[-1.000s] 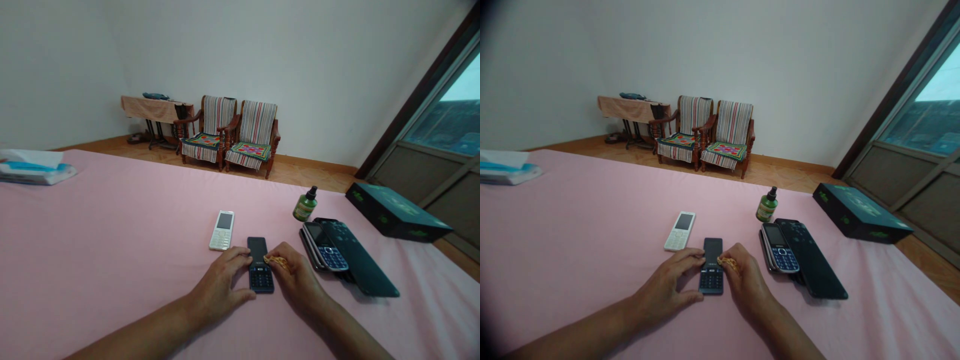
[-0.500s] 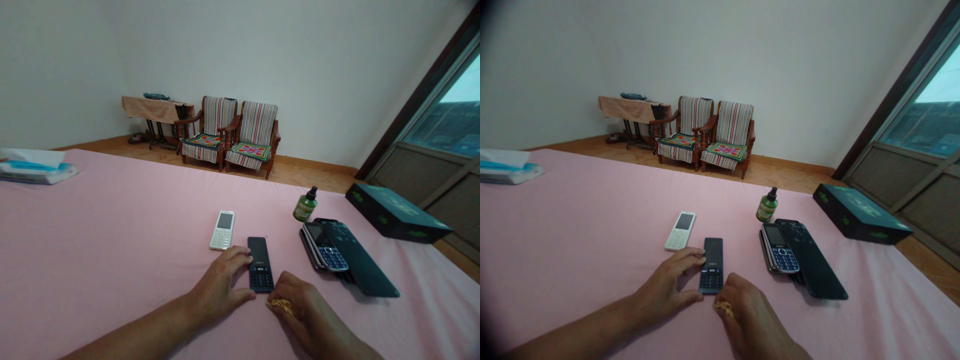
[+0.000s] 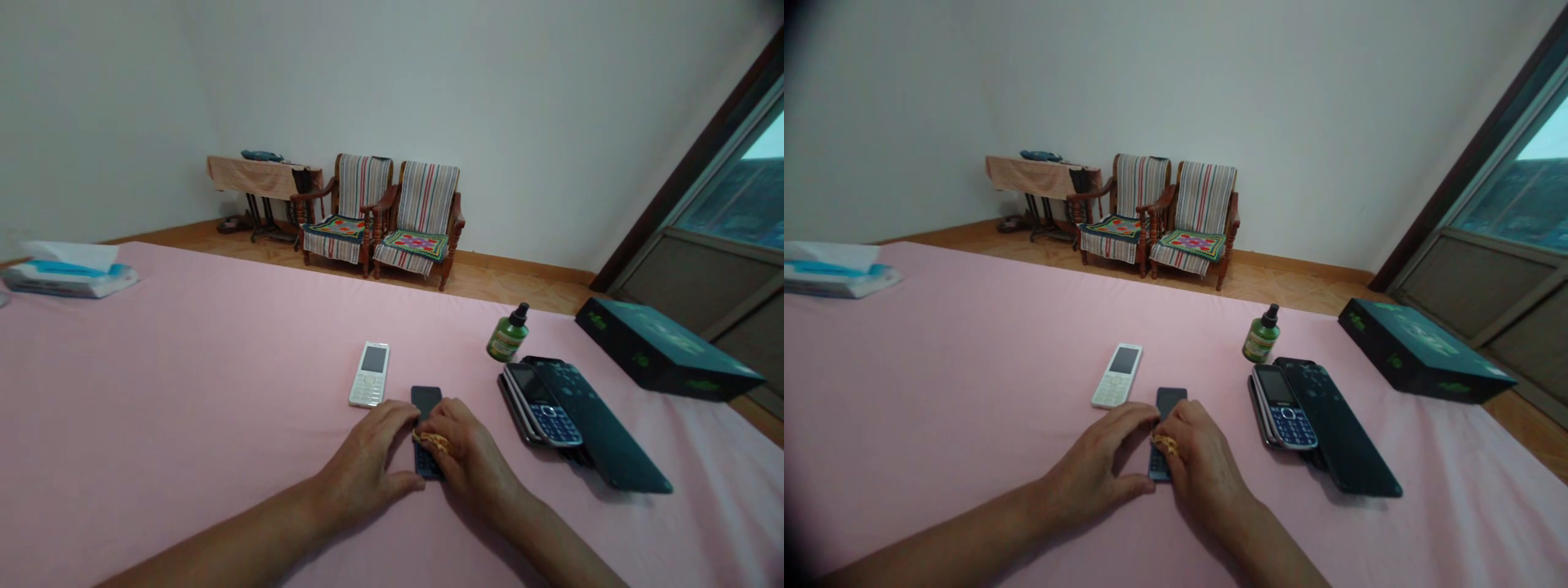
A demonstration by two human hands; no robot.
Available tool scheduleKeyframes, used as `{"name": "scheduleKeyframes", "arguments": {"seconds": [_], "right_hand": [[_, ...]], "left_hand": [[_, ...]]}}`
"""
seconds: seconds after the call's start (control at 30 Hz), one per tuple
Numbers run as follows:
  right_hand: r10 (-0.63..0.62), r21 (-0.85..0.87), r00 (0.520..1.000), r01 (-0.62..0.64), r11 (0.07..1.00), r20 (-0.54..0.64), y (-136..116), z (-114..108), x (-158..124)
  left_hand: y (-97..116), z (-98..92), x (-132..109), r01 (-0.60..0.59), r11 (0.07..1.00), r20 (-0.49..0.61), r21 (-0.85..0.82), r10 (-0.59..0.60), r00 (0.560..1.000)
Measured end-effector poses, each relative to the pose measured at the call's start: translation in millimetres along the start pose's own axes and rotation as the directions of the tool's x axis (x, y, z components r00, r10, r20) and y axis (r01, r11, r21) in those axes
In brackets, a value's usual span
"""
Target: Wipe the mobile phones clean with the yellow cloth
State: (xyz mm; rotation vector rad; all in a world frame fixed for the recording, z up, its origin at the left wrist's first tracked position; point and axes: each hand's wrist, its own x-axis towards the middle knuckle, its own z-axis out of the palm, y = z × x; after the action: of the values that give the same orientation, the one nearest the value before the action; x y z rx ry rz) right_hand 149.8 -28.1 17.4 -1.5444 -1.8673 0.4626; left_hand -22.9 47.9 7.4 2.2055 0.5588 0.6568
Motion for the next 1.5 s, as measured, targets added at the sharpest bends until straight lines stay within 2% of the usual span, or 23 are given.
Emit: {"name": "scheduleKeyframes", "arguments": {"seconds": [0.27, 0.37, 0.53, 0.67, 0.83, 0.93, 1.07, 1.17, 1.27, 1.43, 1.5], "right_hand": [[-0.010, -0.055, 0.998, 0.013, 0.998, 0.069, -19.4, 0.8, -24.1], [-0.008, -0.058, 0.995, 0.013, 0.998, 0.099, -18.4, -7.2, -28.3], [0.068, -0.125, 0.991, -0.053, 0.991, 0.116, -13.4, -24.8, -31.8], [0.027, -0.034, 0.992, -0.023, 0.999, 0.120, -15.7, -20.3, -27.8], [-0.022, 0.050, 0.993, 0.017, 0.999, 0.115, -20.2, -7.1, -22.0], [0.034, 0.033, 0.995, -0.037, 0.999, 0.093, -16.0, -12.4, -23.2], [0.136, -0.024, 0.991, -0.136, 0.990, -0.018, -6.9, -23.6, -25.6], [0.184, 0.080, 0.980, -0.177, 0.981, -0.083, -6.3, -22.3, -24.0], [0.283, 0.228, 0.951, -0.251, 0.941, -0.121, -9.5, -15.5, -21.0], [0.444, 0.484, 0.884, -0.328, 0.811, -0.146, -10.8, -11.7, -20.3], [0.462, 0.553, 0.878, -0.324, 0.768, -0.127, -12.4, -11.2, -20.6]], "left_hand": [[1.7, -0.2, 1.0, -0.018, 1.000, 0.007, 0.006, 0.018, 1.000], [1.0, 0.1, 0.7, -0.015, 1.000, 0.009, 0.008, 0.015, 1.000], [-2.6, 1.5, -0.2, 0.005, 1.000, 0.009, 0.021, -0.005, 1.000], [-1.0, 0.7, 0.6, -0.006, 1.000, 0.006, 0.010, 0.006, 1.000], [1.2, -0.4, 1.5, -0.049, 0.999, 0.005, -0.007, 0.049, 0.999], [-0.8, 0.0, 1.0, -0.038, 0.999, 0.013, 0.010, 0.038, 0.999], [-3.0, 1.5, -0.1, -0.027, 0.999, 0.027, 0.039, 0.026, 0.999], [-1.3, 2.5, -0.7, -0.026, 0.998, 0.014, 0.050, 0.025, 1.000], [2.4, 2.5, -1.0, -0.022, 0.999, 0.011, 0.046, 0.021, 1.000], [8.1, 0.1, -0.3, -0.070, 0.998, 0.004, -0.001, 0.070, 0.998], [10.9, -1.2, 0.1, -0.100, 0.994, 0.016, -0.041, 0.101, 0.995]]}}
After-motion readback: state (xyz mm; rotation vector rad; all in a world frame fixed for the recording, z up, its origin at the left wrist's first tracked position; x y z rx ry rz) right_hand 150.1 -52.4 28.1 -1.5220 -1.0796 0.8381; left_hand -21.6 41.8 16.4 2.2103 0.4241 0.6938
